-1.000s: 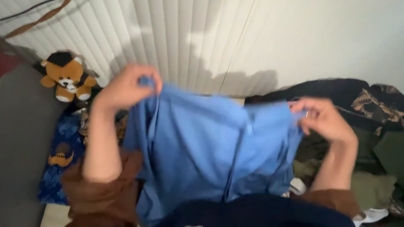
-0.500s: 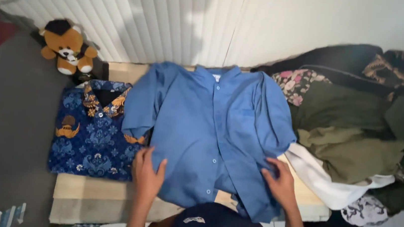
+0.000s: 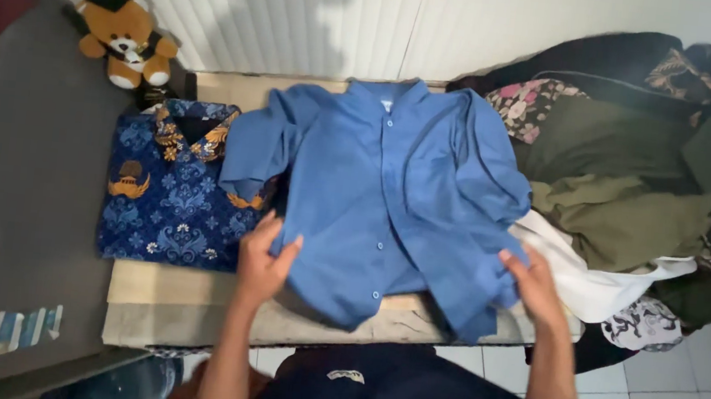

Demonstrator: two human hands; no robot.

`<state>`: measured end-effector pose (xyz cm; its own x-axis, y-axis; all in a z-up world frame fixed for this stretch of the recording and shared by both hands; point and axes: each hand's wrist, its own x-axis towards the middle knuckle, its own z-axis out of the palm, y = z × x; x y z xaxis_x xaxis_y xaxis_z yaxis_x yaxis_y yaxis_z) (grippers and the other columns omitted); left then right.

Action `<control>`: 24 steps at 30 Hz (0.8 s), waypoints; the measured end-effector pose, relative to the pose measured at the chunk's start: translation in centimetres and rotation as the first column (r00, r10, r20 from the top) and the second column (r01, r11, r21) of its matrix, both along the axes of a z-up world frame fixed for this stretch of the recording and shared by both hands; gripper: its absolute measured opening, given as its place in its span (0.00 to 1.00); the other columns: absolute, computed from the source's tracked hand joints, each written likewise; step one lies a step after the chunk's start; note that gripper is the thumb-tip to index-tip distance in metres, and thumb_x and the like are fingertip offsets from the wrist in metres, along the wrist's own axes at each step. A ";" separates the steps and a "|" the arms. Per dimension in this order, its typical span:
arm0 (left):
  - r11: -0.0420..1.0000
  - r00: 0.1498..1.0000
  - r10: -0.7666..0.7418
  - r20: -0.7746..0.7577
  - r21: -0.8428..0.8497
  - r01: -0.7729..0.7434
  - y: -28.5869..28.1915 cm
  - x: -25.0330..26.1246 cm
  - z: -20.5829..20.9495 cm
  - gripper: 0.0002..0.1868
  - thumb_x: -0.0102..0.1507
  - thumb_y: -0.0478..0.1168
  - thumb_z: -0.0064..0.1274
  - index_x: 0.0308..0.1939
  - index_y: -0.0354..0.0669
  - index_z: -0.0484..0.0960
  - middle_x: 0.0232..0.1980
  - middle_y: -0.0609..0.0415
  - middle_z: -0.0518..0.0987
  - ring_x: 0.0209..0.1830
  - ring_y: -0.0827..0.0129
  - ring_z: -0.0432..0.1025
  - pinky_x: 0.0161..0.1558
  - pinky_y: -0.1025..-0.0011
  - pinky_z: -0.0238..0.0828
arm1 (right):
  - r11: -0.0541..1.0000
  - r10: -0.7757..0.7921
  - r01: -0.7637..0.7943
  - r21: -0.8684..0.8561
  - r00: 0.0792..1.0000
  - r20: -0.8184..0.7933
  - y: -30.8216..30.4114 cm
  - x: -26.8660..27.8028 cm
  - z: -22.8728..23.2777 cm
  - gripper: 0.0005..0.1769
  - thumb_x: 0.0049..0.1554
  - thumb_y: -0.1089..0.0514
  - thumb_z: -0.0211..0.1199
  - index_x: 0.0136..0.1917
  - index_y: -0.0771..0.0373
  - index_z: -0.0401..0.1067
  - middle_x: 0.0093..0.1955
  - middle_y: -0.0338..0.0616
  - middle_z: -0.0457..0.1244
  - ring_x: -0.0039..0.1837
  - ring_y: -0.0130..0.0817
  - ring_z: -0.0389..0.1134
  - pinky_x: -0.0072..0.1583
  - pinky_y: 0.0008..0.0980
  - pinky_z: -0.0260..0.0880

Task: Folding various items of clothing, including patterned and plain shirts, on a low surface.

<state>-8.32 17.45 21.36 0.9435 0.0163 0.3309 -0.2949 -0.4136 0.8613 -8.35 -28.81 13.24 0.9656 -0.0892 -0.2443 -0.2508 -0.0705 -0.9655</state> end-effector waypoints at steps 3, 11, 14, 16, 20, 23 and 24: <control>0.971 0.986 -0.134 -0.101 -0.210 0.111 1.4 3.5 2.1 0.15 0.67 0.40 0.55 0.53 0.33 0.81 0.48 0.49 0.85 0.48 0.65 0.76 0.54 0.67 0.74 | 0.958 0.059 -0.079 0.274 0.995 0.079 -2.4 2.5 3.2 0.16 0.64 0.60 0.63 0.62 0.66 0.65 0.52 0.39 0.66 0.52 0.28 0.67 0.55 0.32 0.69; 0.709 0.954 -0.280 -0.108 -0.694 0.129 0.7 9.8 0.3 0.30 0.73 0.57 0.45 0.69 0.37 0.69 0.67 0.49 0.73 0.67 0.62 0.68 0.69 0.63 0.63 | 0.740 -0.017 -0.277 0.613 0.903 0.429 2.7 4.4 10.0 0.36 0.63 0.46 0.64 0.77 0.57 0.56 0.75 0.42 0.61 0.77 0.40 0.60 0.77 0.45 0.56; 0.916 0.869 -0.246 -0.429 -0.395 0.064 -0.6 7.6 -8.8 0.39 0.67 0.61 0.47 0.74 0.38 0.64 0.75 0.49 0.67 0.74 0.62 0.61 0.71 0.65 0.56 | 0.854 0.076 -0.208 0.477 0.957 0.281 4.1 3.3 1.8 0.45 0.59 0.45 0.65 0.82 0.58 0.49 0.79 0.42 0.57 0.80 0.39 0.54 0.79 0.43 0.49; 0.923 0.774 -0.292 -0.561 -0.378 0.075 -1.3 5.9 -13.2 0.43 0.64 0.61 0.54 0.74 0.37 0.64 0.76 0.49 0.66 0.75 0.61 0.61 0.71 0.65 0.57 | 0.914 0.111 -0.134 0.382 0.990 0.082 5.2 3.1 -2.0 0.49 0.57 0.48 0.66 0.84 0.59 0.47 0.78 0.45 0.55 0.79 0.39 0.53 0.77 0.41 0.47; 0.970 0.718 -0.128 -0.684 -0.237 -0.052 -1.1 1.9 -16.5 0.40 0.59 0.54 0.64 0.67 0.31 0.72 0.66 0.40 0.78 0.65 0.56 0.73 0.64 0.64 0.69 | 0.995 0.034 -0.041 0.090 0.996 0.080 8.6 2.8 -4.1 0.59 0.47 0.56 0.73 0.82 0.61 0.41 0.72 0.56 0.57 0.73 0.49 0.58 0.71 0.46 0.57; 0.986 0.757 -0.058 -0.651 -0.154 -0.057 -2.4 0.7 -13.0 0.35 0.55 0.49 0.66 0.63 0.35 0.76 0.61 0.40 0.82 0.59 0.58 0.77 0.61 0.64 0.72 | 0.959 0.084 0.004 -0.282 0.950 0.301 10.3 2.6 -3.9 0.58 0.47 0.61 0.71 0.82 0.62 0.41 0.74 0.58 0.54 0.73 0.51 0.58 0.69 0.47 0.58; 1.000 0.803 0.030 -0.596 0.016 -0.026 -3.0 0.6 -11.2 0.34 0.54 0.46 0.67 0.62 0.39 0.77 0.59 0.43 0.83 0.58 0.61 0.77 0.61 0.66 0.72 | 0.888 0.158 0.042 -0.459 0.908 0.388 10.9 2.6 -3.5 0.55 0.49 0.63 0.68 0.82 0.62 0.42 0.75 0.58 0.53 0.72 0.52 0.59 0.68 0.46 0.59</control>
<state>-7.76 14.42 10.11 0.9541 0.0459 -0.2959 0.2872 -0.4202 0.8608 -5.78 -17.90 9.78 0.9749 -0.0325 0.2201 0.1716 -0.5201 -0.8367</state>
